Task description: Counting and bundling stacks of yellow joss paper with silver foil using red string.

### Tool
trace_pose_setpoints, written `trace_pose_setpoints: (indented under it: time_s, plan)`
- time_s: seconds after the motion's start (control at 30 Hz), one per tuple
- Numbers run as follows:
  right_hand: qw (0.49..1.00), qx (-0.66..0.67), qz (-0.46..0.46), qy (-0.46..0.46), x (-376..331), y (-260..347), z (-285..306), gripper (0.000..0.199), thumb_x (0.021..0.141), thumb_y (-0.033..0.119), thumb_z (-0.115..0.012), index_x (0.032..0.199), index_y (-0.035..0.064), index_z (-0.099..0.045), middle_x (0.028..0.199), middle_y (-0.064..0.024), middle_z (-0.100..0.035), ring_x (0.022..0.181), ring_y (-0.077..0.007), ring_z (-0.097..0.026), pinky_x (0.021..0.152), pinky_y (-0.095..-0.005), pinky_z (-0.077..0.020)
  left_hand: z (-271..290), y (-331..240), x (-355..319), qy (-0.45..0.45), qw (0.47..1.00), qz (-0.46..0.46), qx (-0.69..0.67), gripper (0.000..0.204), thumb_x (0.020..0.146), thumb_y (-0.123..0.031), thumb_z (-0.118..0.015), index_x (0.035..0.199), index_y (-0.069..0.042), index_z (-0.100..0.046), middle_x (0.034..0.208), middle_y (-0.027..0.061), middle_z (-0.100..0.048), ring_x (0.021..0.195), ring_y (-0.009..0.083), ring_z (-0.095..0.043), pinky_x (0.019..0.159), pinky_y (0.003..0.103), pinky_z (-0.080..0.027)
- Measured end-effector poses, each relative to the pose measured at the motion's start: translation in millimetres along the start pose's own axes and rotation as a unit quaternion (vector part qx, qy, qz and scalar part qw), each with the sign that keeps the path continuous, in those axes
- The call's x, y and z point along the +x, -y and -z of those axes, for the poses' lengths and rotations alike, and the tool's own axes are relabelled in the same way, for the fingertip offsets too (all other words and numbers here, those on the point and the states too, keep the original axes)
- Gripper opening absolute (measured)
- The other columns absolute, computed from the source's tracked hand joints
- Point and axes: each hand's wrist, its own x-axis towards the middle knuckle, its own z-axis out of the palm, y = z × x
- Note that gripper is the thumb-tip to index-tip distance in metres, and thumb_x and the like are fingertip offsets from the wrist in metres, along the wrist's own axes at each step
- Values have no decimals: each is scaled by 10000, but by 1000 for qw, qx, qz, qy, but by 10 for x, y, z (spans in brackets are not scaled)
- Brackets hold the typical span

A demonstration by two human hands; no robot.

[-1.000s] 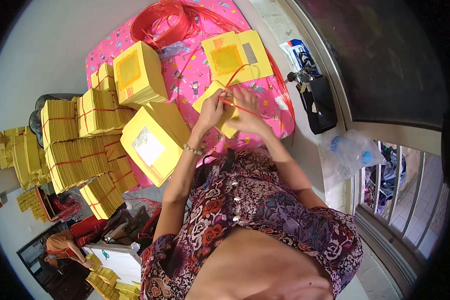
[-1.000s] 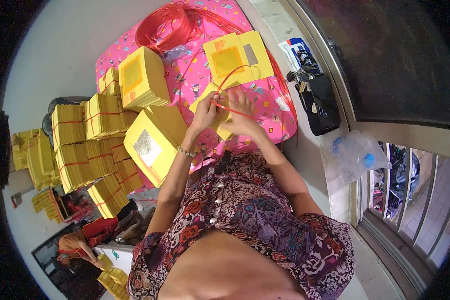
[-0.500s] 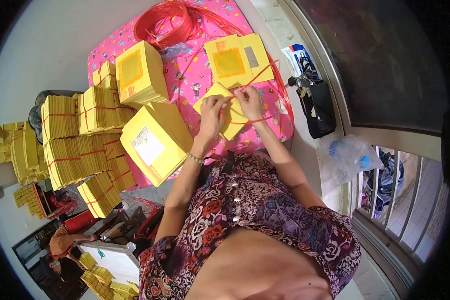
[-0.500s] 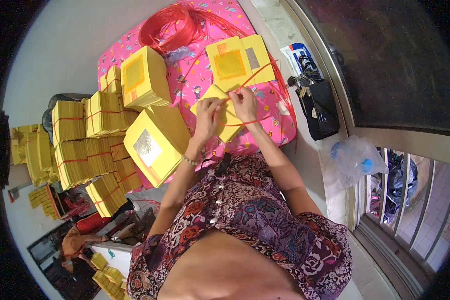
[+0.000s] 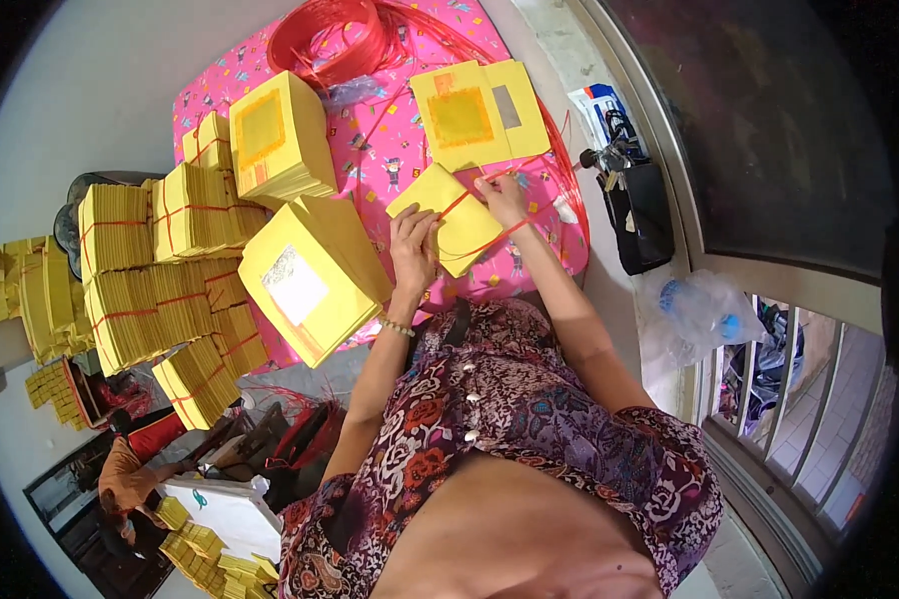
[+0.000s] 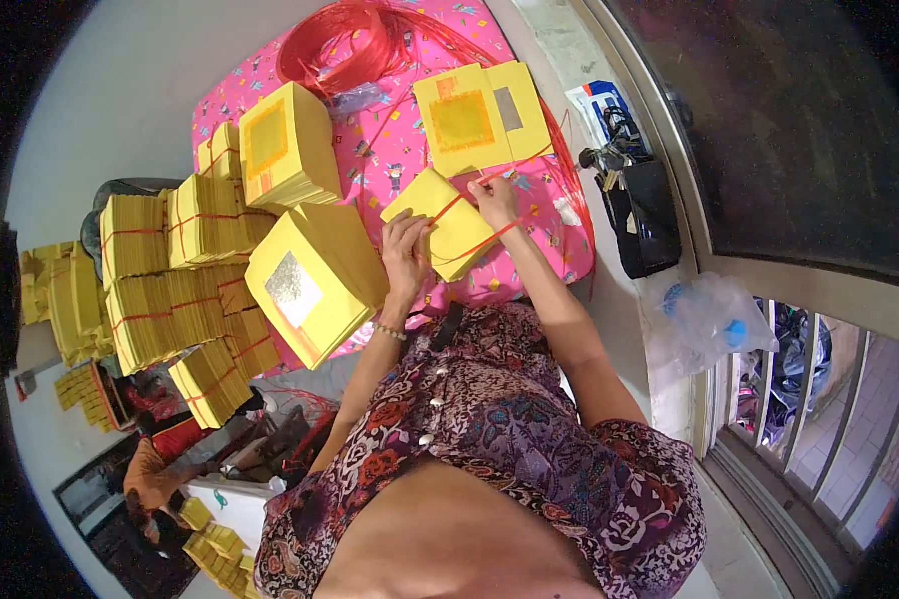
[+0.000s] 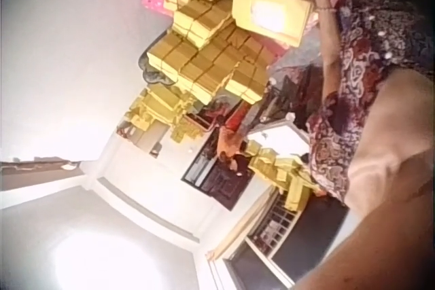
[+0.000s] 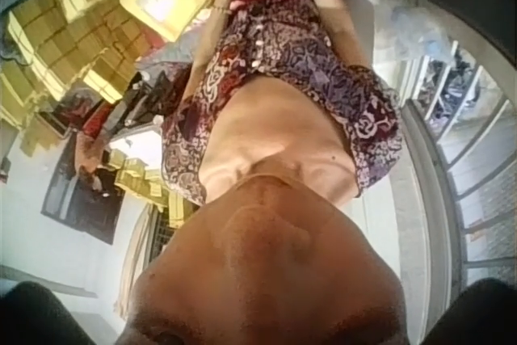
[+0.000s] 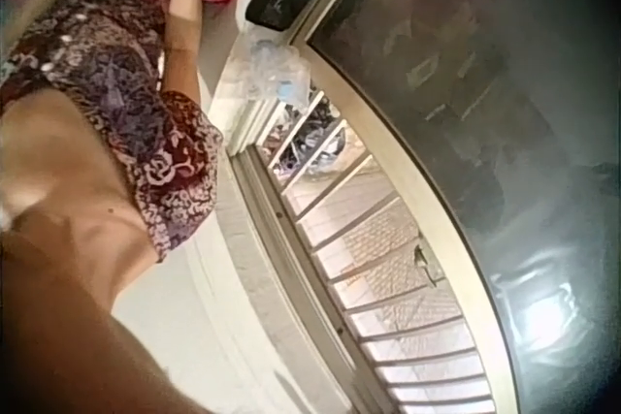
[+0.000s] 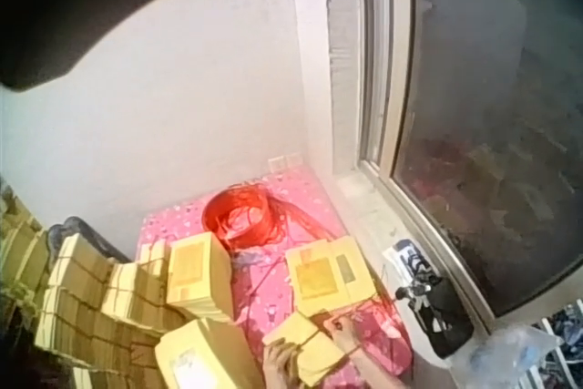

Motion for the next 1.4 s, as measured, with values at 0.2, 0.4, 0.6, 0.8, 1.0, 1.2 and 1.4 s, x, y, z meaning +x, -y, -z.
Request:
trace_pose_setpoints:
  time_s: [0.2,0.4,0.6,0.8,1.0,1.2,1.4]
  plan:
    - [979,174,-96,43,26,-57,-95,210,846,211,-677,872,7,-634,742,-50,-626,594,-104,-580,500,-257,-474,5,147,-72,-9,1000,17,-17,90,832,-76,-638,906,-50,-681,941,81,-656,1023,279,-579,868,377,-472]
    - [993,65,5,-95,-403,-68,79,212,833,206,-673,881,4,-631,715,-54,-621,621,-119,-585,548,-266,-459,21,199,-56,-10,1000,-2,-13,89,841,-71,-624,907,-44,-677,939,96,-652,1001,288,-587,858,374,-475]
    - [939,290,-115,-144,-1264,-57,160,142,862,209,-635,833,71,-618,721,-8,-601,635,-126,-571,551,-268,-444,-41,223,-107,-18,1000,9,-21,90,838,-61,-622,908,-41,-674,933,106,-644,990,293,-589,855,374,-471]
    - [701,596,-391,19,-1534,-353,-4,124,916,229,-574,884,109,-572,700,2,-555,617,-127,-555,524,-278,-444,-149,270,-28,-15,1000,-8,1,88,832,-63,-627,904,-46,-676,936,109,-640,973,290,-590,832,374,-465]
    - [728,491,-477,-35,-743,-1589,-459,66,915,165,-544,929,101,-553,672,-17,-543,532,-150,-530,424,-294,-406,-214,18,162,15,999,-3,32,82,819,-74,-638,875,-42,-688,844,111,-652,857,256,-613,743,362,-481]
    - [781,406,-461,-117,-933,-1268,-516,116,921,131,-506,1028,128,-552,836,-23,-577,704,-160,-554,618,-342,-470,-43,176,562,115,966,232,23,171,836,-184,-643,893,-40,-715,661,76,-666,582,129,-608,573,305,-479]
    - [801,352,-474,-97,-960,-882,-314,184,937,143,-483,1095,161,-576,1014,3,-579,923,-149,-535,828,-401,-470,-260,636,975,139,947,284,61,275,831,-303,-644,873,-42,-716,694,71,-678,626,145,-633,607,310,-483]
